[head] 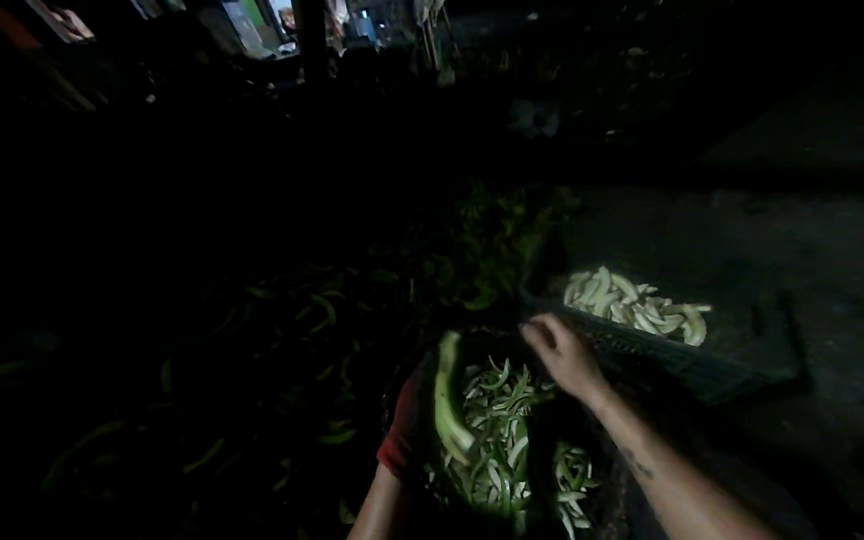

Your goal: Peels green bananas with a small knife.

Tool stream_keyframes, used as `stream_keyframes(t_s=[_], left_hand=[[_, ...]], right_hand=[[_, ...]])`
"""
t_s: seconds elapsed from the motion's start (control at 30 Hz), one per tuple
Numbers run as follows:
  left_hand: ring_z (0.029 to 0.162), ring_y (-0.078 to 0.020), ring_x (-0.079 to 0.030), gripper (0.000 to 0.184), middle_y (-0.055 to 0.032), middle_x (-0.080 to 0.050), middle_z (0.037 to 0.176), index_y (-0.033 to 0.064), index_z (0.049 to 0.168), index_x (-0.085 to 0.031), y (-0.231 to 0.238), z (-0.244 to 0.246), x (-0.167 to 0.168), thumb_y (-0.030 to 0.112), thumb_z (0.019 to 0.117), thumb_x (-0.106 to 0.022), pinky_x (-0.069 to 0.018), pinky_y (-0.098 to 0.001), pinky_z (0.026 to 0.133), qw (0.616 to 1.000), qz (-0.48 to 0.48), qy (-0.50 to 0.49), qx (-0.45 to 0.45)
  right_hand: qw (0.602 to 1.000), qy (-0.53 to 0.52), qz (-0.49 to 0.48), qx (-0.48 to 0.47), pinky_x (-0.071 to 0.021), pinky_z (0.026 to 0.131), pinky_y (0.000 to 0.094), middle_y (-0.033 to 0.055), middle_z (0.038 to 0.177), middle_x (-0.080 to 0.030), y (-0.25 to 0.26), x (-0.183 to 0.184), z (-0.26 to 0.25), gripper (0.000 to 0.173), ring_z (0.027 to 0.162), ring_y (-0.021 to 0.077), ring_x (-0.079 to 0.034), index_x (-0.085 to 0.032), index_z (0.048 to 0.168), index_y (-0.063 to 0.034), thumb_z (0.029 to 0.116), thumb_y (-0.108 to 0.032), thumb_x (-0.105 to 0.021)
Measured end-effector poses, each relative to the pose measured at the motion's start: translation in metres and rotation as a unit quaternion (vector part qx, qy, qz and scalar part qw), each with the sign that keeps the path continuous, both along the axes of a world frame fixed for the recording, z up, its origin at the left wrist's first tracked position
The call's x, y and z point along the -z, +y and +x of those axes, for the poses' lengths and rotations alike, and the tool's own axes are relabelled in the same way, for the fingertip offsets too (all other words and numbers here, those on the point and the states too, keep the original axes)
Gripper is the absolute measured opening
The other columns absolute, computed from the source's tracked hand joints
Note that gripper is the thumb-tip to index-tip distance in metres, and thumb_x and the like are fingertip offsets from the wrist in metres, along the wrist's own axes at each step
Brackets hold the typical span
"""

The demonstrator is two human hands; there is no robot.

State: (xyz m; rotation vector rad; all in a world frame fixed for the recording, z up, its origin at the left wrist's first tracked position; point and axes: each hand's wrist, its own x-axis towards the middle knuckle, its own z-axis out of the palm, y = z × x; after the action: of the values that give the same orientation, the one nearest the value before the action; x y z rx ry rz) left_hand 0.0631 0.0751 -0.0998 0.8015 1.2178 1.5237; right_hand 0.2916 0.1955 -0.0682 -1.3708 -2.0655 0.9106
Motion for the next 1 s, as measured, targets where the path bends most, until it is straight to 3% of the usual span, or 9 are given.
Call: stream_keyframes(t_s=[0.07, 0.17, 0.27, 0.43, 0.53, 0.67, 0.83, 0.93, 1.0], left_hand=[[0.102, -0.0144, -0.066, 0.05, -0.0098, -0.065, 0.123, 0.0097, 0.148, -0.046, 0.006, -0.008, 0.004, 0.039, 0.1118, -0.027, -0.058, -0.0349, 0.086, 0.997, 0.051, -0.047, -0.046], [0.107, -0.01, -0.064, 0.049, -0.0075, -0.063, 0.128, 0.0082, 0.151, -0.039, 0.004, -0.009, 0.001, 0.034, 0.1122, -0.024, -0.0568, -0.0303, 0.09, 0.991, 0.097, -0.075, -0.057], [0.098, -0.012, -0.067, 0.045, -0.007, -0.067, 0.115, 0.0098, 0.141, -0.049, -0.001, 0.011, 0.001, 0.036, 0.1118, -0.027, -0.0589, -0.0326, 0.083, 0.988, 0.045, -0.145, -0.002], [0.11, -0.0135, -0.065, 0.046, -0.0091, -0.065, 0.127, 0.0082, 0.144, -0.051, -0.008, 0.028, -0.003, 0.035, 0.1114, -0.034, -0.0552, -0.0335, 0.095, 0.996, -0.049, -0.049, 0.061], [0.104, -0.0136, -0.065, 0.048, -0.0111, -0.064, 0.124, 0.0072, 0.145, -0.047, 0.003, 0.012, 0.002, 0.037, 0.1119, -0.03, -0.0567, -0.0345, 0.088, 0.997, -0.013, -0.023, -0.073], [0.114, -0.0096, -0.061, 0.051, -0.0091, -0.058, 0.137, 0.0088, 0.154, -0.037, 0.009, -0.007, -0.004, 0.036, 0.1125, -0.026, -0.0547, -0.0309, 0.095, 0.993, 0.068, -0.024, -0.096], [0.09, -0.0084, -0.066, 0.037, -0.0083, -0.067, 0.111, 0.0018, 0.138, -0.049, -0.002, 0.025, -0.017, 0.022, 0.1116, -0.032, -0.0575, -0.0258, 0.077, 0.997, -0.017, -0.07, -0.016], [0.104, -0.0087, -0.063, 0.042, -0.0096, -0.064, 0.123, 0.0039, 0.144, -0.048, -0.001, 0.033, -0.017, 0.026, 0.1124, -0.032, -0.054, -0.0262, 0.09, 0.996, -0.075, 0.043, -0.035], [0.122, -0.0224, -0.058, 0.044, -0.0204, -0.058, 0.137, -0.0016, 0.146, -0.046, 0.008, 0.022, 0.0, 0.023, 0.1118, -0.034, -0.0474, -0.039, 0.105, 0.967, -0.106, 0.203, -0.112]], right_hand=[[0.991, 0.012, 0.008, -0.131, -0.0498, 0.104, 0.0512, 0.0135, 0.119, -0.069, -0.03, 0.001, -0.007, 0.05, 0.113, 0.0257, -0.066, -0.064, 0.128, -0.0056, 0.1013, -0.048, -0.057], [0.971, -0.025, 0.01, -0.239, -0.033, 0.111, 0.0614, 0.0123, 0.122, -0.068, -0.061, 0.008, -0.021, 0.053, 0.122, 0.0306, -0.06, -0.068, 0.123, -0.0093, 0.0995, -0.055, -0.056], [0.982, -0.037, 0.069, -0.171, -0.0327, 0.109, 0.0636, 0.014, 0.122, -0.067, -0.048, 0.013, -0.03, 0.051, 0.122, 0.035, -0.057, -0.069, 0.123, -0.0114, 0.099, -0.055, -0.057], [0.994, 0.0, 0.083, 0.075, -0.0282, 0.115, 0.0655, 0.0214, 0.135, -0.061, -0.001, 0.003, -0.021, 0.056, 0.131, 0.0406, -0.052, -0.058, 0.137, -0.0041, 0.1028, -0.049, -0.054], [0.998, 0.029, 0.03, -0.042, -0.0501, 0.103, 0.0523, 0.0149, 0.122, -0.068, -0.028, 0.0, -0.02, 0.053, 0.114, 0.0269, -0.065, -0.06, 0.133, -0.0051, 0.1019, -0.048, -0.056], [0.98, -0.003, 0.015, -0.196, -0.0368, 0.108, 0.0572, 0.011, 0.117, -0.07, -0.064, 0.005, -0.023, 0.048, 0.117, 0.0275, -0.061, -0.071, 0.12, -0.0105, 0.0979, -0.052, -0.06], [0.985, -0.053, 0.153, -0.065, -0.0348, 0.106, 0.0661, 0.0175, 0.121, -0.066, -0.03, 0.006, -0.03, 0.051, 0.119, 0.0401, -0.058, -0.071, 0.122, -0.0129, 0.0965, -0.056, -0.06], [0.982, -0.047, 0.178, 0.048, -0.0354, 0.105, 0.0669, 0.0178, 0.123, -0.066, -0.01, 0.011, -0.031, 0.056, 0.12, 0.0409, -0.058, -0.069, 0.126, -0.0129, 0.0976, -0.059, -0.056], [0.995, -0.04, 0.092, 0.012, -0.0354, 0.111, 0.0617, 0.0146, 0.128, -0.066, -0.026, 0.002, -0.033, 0.057, 0.125, 0.0337, -0.058, -0.065, 0.132, -0.0118, 0.099, -0.057, -0.055]])
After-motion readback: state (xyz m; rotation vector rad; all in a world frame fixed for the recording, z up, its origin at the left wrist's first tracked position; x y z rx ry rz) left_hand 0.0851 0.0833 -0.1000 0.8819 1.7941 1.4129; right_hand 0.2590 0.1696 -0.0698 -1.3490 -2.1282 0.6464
